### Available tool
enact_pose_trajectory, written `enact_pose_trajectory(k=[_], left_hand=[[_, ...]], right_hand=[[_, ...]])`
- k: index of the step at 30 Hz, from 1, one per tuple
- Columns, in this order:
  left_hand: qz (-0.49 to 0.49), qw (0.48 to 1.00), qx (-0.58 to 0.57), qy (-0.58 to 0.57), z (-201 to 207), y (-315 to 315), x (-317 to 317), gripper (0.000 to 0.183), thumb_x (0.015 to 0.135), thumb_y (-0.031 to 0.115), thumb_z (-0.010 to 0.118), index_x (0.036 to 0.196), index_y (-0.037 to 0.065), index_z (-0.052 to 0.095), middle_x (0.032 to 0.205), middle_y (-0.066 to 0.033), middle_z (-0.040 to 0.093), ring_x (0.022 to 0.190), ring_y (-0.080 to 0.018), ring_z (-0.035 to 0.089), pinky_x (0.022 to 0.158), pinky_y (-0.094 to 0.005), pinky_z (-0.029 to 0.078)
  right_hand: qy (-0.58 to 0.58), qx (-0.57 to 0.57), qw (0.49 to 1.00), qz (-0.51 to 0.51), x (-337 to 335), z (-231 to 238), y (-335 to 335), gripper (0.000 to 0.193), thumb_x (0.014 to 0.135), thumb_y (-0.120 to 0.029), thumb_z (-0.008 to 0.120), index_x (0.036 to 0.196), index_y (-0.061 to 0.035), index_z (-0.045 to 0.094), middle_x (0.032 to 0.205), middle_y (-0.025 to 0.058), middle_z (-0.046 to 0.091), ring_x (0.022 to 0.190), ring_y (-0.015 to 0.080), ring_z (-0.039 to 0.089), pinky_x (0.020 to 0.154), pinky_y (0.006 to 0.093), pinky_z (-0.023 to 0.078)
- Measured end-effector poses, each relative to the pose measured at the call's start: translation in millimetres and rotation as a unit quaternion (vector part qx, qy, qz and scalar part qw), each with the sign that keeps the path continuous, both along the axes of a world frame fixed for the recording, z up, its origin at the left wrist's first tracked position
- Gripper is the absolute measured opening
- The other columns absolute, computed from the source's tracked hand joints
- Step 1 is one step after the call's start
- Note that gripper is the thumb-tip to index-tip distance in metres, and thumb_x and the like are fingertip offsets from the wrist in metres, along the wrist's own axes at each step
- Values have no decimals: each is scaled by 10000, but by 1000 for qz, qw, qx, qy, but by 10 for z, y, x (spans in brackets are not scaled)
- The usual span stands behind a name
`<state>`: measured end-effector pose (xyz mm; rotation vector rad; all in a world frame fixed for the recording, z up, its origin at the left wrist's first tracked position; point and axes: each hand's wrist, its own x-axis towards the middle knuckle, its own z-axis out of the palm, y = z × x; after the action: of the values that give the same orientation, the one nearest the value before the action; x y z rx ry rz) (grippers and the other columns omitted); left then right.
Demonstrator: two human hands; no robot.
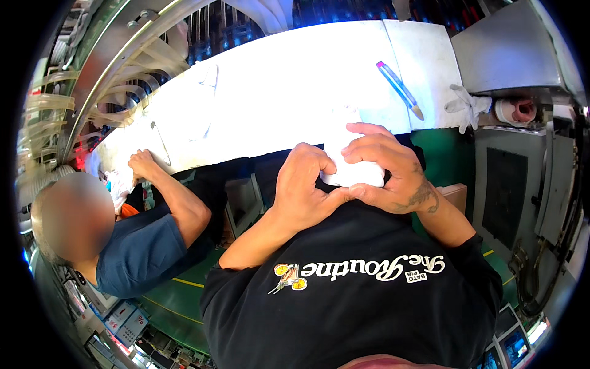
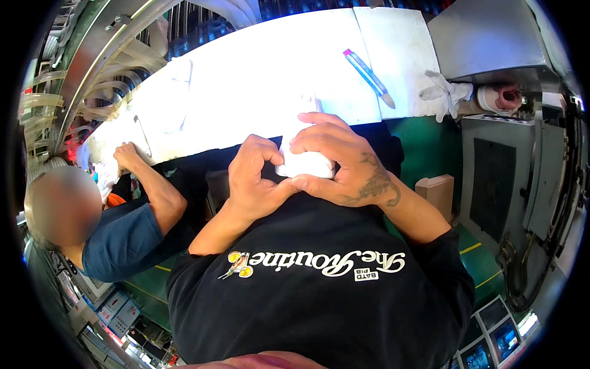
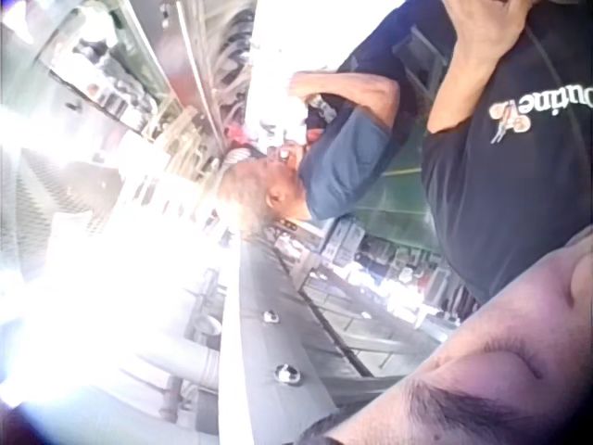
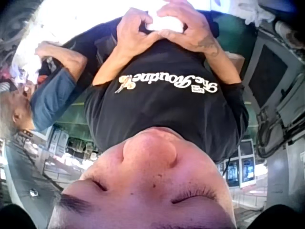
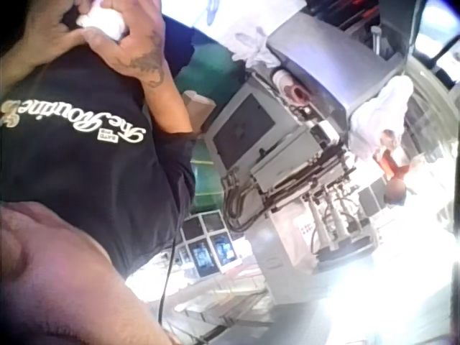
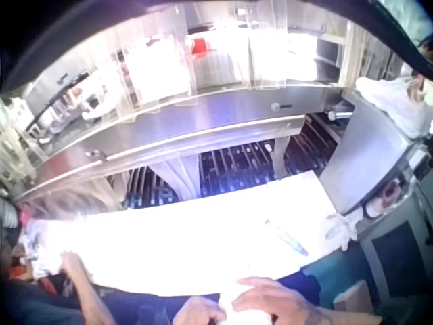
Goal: The person assembles white sneakers on a factory assembly line. They insert a teal insole into the shoe, use a utility knife to trim excess material from the heel area, and then place the finished shoe onto a conveyor belt.
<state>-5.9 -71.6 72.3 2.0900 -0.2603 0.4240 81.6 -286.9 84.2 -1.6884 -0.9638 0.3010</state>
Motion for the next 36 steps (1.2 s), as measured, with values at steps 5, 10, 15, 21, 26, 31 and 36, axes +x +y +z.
enact_pose_trajectory(k=[5,10,15,21,26,31,36], left_hand=[[-9,1000,-11,-12,-37,-49,-41,497,718,194,1021,986,60,624,887,-97,611,765,-267,588,649,-364,488],[-9,1000,-12,4,6,-154,-159,471,734,210,1023,971,51,649,918,-99,663,752,-237,642,667,-335,524],[-5,999,4,-50,-123,-198,-83,464,736,186,1019,981,47,651,930,-96,673,742,-228,646,647,-319,521],[13,998,-3,-68,-167,-242,-75,505,735,224,1028,986,53,624,916,-96,666,749,-213,656,667,-304,527],[14,999,-37,-5,-203,-264,-46,565,678,243,1050,978,62,608,910,-84,635,755,-238,622,659,-335,516],[27,998,-50,-8,-276,-331,10,591,637,247,1061,963,70,600,921,-85,606,771,-261,587,660,-365,492],[35,999,8,-25,-424,-315,57,551,669,186,1042,983,74,603,951,-92,619,779,-245,599,666,-341,500]], right_hand=[[22,9,1000,-10,4,-73,-143,461,881,-230,900,1259,-35,722,1293,149,741,1423,421,599,1165,495,497],[37,39,998,13,63,-189,-300,440,961,-295,830,1268,-2,714,1298,178,739,1450,447,571,1158,514,487],[39,56,997,19,17,-268,-359,442,936,-287,853,1260,-14,728,1301,162,742,1466,418,569,1166,497,493],[55,75,995,28,56,-324,-392,423,940,-315,850,1224,-24,731,1291,161,743,1469,423,564,1161,502,491],[60,75,995,23,55,-308,-414,370,960,-274,801,1216,-21,712,1261,168,743,1458,446,565,1154,521,484],[40,42,998,2,57,-179,-383,341,896,-144,812,1194,-26,697,1232,158,742,1425,442,601,1128,491,513],[10,-38,997,-71,34,-8,-296,416,792,-82,879,1170,-27,713,1198,150,748,1349,425,662,1091,463,555]])
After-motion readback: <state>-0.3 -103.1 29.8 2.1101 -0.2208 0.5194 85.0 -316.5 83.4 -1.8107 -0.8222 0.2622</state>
